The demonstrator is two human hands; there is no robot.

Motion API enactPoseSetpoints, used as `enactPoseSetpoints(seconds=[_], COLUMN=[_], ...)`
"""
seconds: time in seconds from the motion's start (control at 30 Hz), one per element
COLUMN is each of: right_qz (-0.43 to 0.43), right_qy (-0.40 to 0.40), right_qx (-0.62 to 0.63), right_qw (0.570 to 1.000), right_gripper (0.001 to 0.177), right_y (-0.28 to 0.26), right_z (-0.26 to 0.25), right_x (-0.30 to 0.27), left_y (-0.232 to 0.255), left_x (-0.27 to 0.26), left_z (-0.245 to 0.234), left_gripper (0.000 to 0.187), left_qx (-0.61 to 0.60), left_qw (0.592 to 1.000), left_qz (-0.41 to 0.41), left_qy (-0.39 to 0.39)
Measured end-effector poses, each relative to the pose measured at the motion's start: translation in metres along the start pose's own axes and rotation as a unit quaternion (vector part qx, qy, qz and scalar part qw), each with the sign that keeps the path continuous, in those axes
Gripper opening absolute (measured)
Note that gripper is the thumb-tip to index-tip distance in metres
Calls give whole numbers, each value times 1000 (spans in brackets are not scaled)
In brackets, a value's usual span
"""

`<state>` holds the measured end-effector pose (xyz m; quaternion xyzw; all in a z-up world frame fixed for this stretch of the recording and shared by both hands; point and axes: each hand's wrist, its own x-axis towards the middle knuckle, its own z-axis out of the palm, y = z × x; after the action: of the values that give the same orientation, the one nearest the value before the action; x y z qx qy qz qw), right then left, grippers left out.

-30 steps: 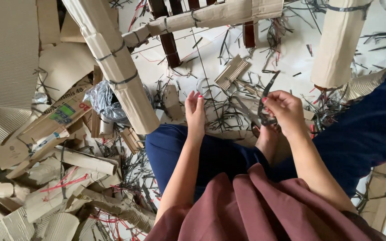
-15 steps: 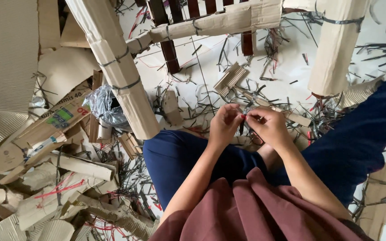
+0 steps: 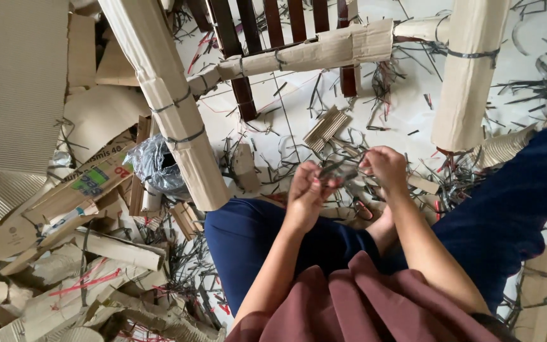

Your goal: Wrapping a wooden chair's crossbar with cardboard and securing it with string for protection.

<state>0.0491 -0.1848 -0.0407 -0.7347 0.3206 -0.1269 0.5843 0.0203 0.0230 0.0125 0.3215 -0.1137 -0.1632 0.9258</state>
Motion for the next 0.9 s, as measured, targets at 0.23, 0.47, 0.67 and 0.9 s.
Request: enactPoseSetpoints(seconds=[0.23, 0.47, 0.67, 0.9], right_qz=[177, 37, -136, -376], right_qy=[-145, -221, -155, 71], right_qx=[336, 195, 190, -155], right_qw=[914, 955, 960, 911], right_gripper=[12, 4, 6, 5], right_y=[-19, -120, -200, -165], right_z=[-24, -44, -44, 58], right_x=[11, -39, -35, 102], left_y=[4, -52, -83, -6], left_x=[17, 36, 43, 53], left_z=[-105, -213, -219, -92], left_gripper=[12, 12, 26, 44], left_qx=[352, 763, 851, 689], left_qw=[929, 612, 494, 723], left_qz=[7, -175, -164, -33], left_qy=[111, 110, 74, 44])
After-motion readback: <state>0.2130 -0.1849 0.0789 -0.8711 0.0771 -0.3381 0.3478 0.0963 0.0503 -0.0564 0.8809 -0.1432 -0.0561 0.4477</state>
